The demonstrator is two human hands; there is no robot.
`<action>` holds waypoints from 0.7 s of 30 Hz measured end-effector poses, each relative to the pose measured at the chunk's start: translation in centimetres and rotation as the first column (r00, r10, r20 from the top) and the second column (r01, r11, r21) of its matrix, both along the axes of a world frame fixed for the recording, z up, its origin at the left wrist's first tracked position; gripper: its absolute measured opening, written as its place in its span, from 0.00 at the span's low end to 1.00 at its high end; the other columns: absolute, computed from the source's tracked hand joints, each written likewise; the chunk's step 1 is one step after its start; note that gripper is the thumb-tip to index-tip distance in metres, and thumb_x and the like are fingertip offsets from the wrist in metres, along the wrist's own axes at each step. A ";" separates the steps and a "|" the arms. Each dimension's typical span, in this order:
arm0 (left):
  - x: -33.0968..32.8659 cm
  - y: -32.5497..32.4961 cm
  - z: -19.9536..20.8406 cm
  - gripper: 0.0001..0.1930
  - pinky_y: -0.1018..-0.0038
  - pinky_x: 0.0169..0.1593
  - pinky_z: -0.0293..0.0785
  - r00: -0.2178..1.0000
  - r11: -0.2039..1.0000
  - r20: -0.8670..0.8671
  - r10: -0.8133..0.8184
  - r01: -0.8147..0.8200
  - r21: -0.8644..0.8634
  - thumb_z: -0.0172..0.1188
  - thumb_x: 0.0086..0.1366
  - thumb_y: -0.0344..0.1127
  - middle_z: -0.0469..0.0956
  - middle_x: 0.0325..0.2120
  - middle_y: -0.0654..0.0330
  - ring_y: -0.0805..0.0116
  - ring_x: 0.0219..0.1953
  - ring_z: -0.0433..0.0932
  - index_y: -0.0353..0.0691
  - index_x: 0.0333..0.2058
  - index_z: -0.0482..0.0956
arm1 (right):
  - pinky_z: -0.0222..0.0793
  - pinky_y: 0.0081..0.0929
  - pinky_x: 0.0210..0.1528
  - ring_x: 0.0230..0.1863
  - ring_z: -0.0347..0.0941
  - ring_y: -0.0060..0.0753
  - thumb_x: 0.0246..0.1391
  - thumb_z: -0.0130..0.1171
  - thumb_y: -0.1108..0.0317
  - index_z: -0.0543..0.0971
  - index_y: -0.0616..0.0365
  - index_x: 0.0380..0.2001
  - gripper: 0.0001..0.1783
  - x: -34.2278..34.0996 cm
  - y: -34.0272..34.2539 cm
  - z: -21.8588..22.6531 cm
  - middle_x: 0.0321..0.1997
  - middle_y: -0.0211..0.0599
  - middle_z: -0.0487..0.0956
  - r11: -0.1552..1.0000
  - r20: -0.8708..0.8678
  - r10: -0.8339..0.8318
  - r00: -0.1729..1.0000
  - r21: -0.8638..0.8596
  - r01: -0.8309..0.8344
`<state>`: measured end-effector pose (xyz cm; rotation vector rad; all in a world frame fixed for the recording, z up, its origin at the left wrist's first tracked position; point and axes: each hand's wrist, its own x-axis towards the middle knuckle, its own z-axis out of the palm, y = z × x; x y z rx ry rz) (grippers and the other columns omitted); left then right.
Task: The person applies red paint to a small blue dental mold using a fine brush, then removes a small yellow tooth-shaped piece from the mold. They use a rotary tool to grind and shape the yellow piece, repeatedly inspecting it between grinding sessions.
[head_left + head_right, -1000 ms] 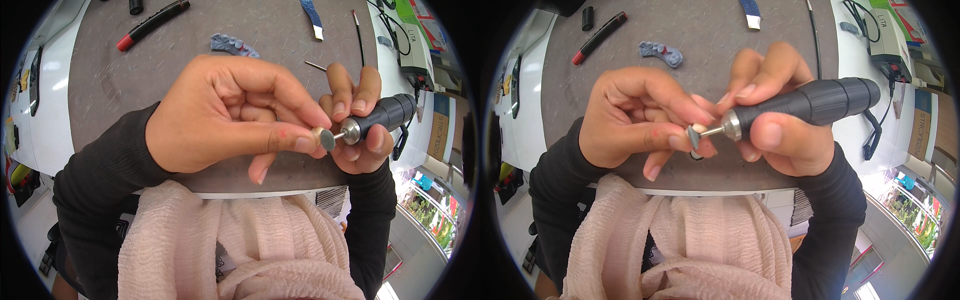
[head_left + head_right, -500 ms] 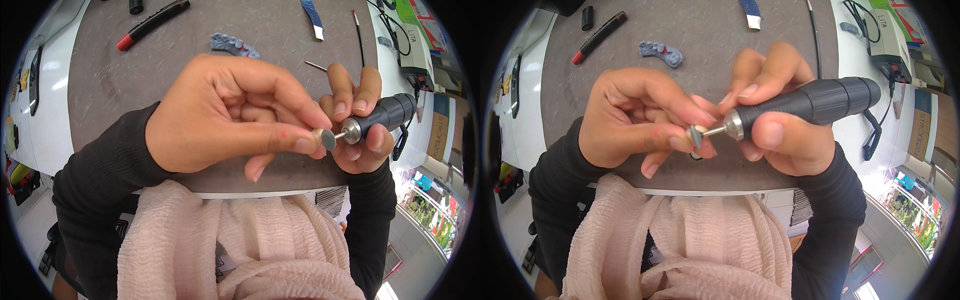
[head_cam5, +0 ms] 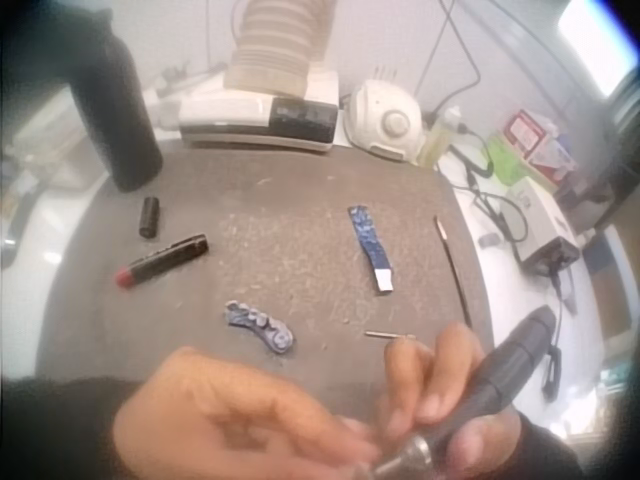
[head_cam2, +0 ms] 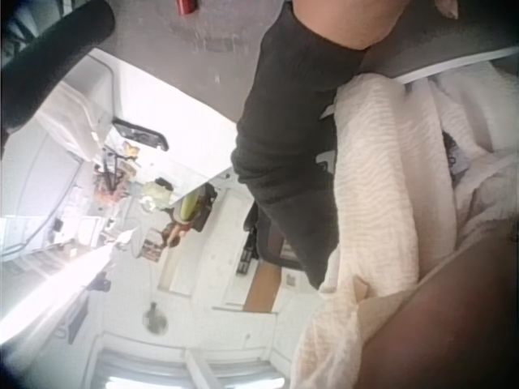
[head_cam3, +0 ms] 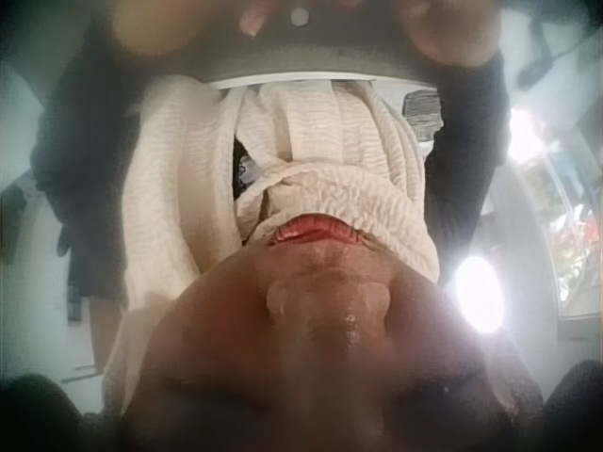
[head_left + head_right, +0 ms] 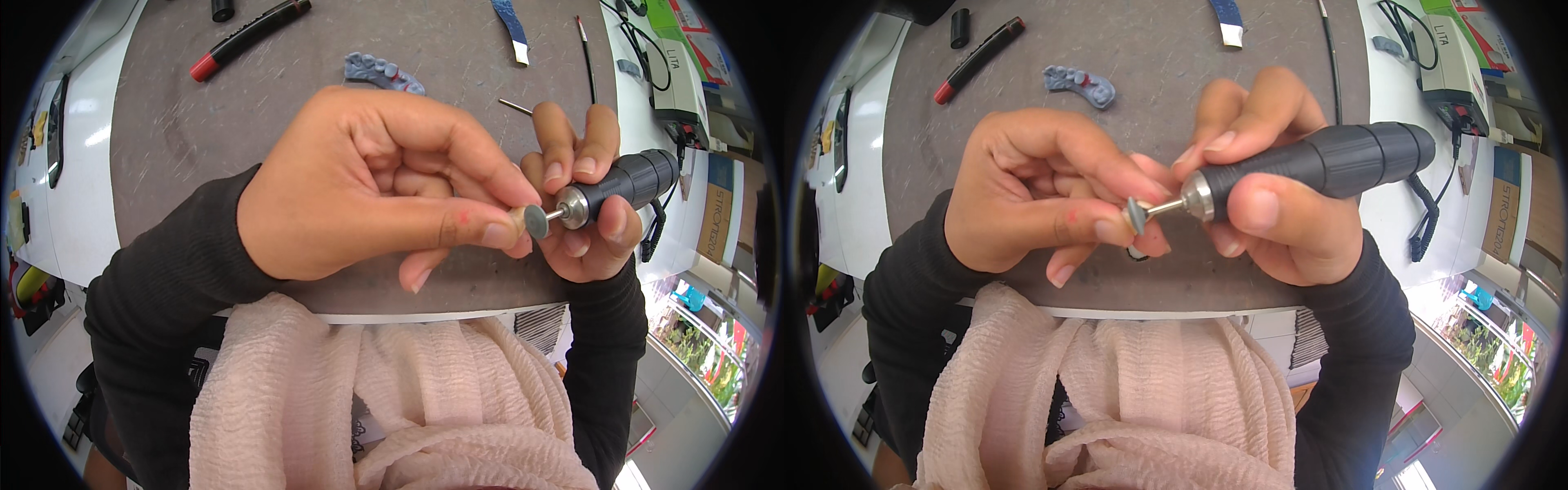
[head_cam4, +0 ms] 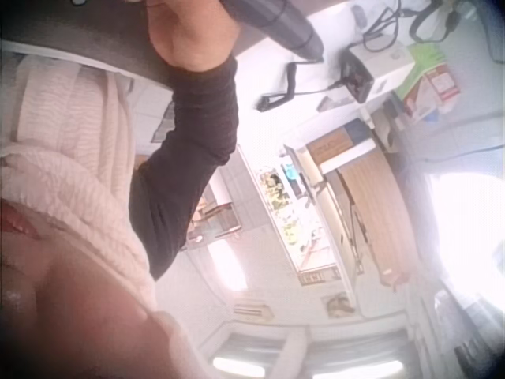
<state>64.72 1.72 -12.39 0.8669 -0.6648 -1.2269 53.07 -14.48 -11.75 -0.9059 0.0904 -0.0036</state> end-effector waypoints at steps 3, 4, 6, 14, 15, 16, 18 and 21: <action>0.0 0.0 -0.1 0.08 0.88 0.15 0.69 1.000 1.000 0.008 0.003 -0.003 -0.006 0.54 0.50 0.19 0.74 0.30 0.41 0.71 0.20 0.77 0.26 0.32 0.72 | 0.63 0.05 0.18 0.19 0.60 0.15 0.40 0.63 0.64 0.65 0.54 0.28 0.17 0.0 0.0 0.0 0.31 0.34 0.63 1.000 -0.002 0.010 1.000 -0.003 -0.010; 0.0 0.0 -0.1 0.08 0.88 0.15 0.69 1.000 1.000 0.014 0.004 -0.004 -0.010 0.54 0.50 0.19 0.75 0.29 0.41 0.71 0.19 0.76 0.26 0.32 0.72 | 0.62 0.04 0.17 0.19 0.60 0.15 0.40 0.63 0.64 0.65 0.54 0.28 0.17 0.0 0.0 -0.2 0.31 0.35 0.63 1.000 0.004 -0.003 1.000 -0.009 0.003; 0.1 0.0 0.0 0.08 0.88 0.15 0.68 1.000 1.000 -0.009 -0.011 0.011 -0.003 0.54 0.51 0.19 0.75 0.28 0.41 0.73 0.17 0.75 0.26 0.32 0.72 | 0.62 0.04 0.17 0.19 0.61 0.15 0.40 0.63 0.64 0.64 0.54 0.28 0.17 0.0 0.0 -0.2 0.31 0.35 0.63 1.000 0.006 -0.003 1.000 -0.011 0.003; 0.0 0.0 0.0 0.09 0.88 0.15 0.67 1.000 1.000 0.002 0.004 -0.004 -0.004 0.54 0.51 0.19 0.75 0.26 0.41 0.77 0.14 0.72 0.26 0.33 0.72 | 0.62 0.04 0.17 0.20 0.60 0.16 0.39 0.63 0.65 0.65 0.53 0.28 0.17 0.0 -0.1 0.1 0.31 0.34 0.63 1.000 -0.016 0.024 1.000 -0.008 -0.024; 0.0 0.0 -0.1 0.09 0.88 0.15 0.67 1.000 1.000 0.003 0.007 -0.007 -0.005 0.54 0.51 0.19 0.75 0.26 0.41 0.77 0.14 0.72 0.26 0.33 0.72 | 0.62 0.04 0.17 0.20 0.60 0.16 0.39 0.63 0.65 0.65 0.53 0.28 0.17 0.0 -0.1 0.1 0.31 0.34 0.63 1.000 -0.016 0.020 1.000 -0.005 -0.020; 0.0 0.0 -0.1 0.09 0.88 0.15 0.67 1.000 1.000 0.005 0.010 -0.010 -0.006 0.53 0.51 0.19 0.75 0.26 0.41 0.77 0.14 0.72 0.26 0.33 0.72 | 0.62 0.05 0.17 0.19 0.60 0.15 0.39 0.63 0.65 0.65 0.53 0.28 0.17 0.0 -0.1 0.0 0.31 0.34 0.63 1.000 -0.010 0.011 1.000 -0.005 -0.011; 0.0 0.0 0.0 0.09 0.88 0.15 0.67 1.000 1.000 -0.006 0.010 -0.010 -0.005 0.53 0.51 0.19 0.75 0.26 0.41 0.77 0.14 0.72 0.26 0.33 0.72 | 0.62 0.05 0.17 0.19 0.60 0.15 0.39 0.63 0.65 0.65 0.54 0.28 0.17 0.0 -0.1 -0.1 0.31 0.34 0.63 1.000 -0.007 0.000 1.000 0.002 0.000; -0.1 -0.1 0.1 0.09 0.88 0.16 0.68 1.000 1.000 -0.022 0.012 -0.012 -0.012 0.53 0.51 0.19 0.75 0.27 0.41 0.77 0.14 0.72 0.25 0.34 0.71 | 0.61 0.05 0.17 0.19 0.60 0.16 0.39 0.63 0.65 0.65 0.54 0.27 0.16 -0.1 -0.4 -0.1 0.31 0.34 0.63 1.000 -0.010 -0.004 1.000 0.010 0.004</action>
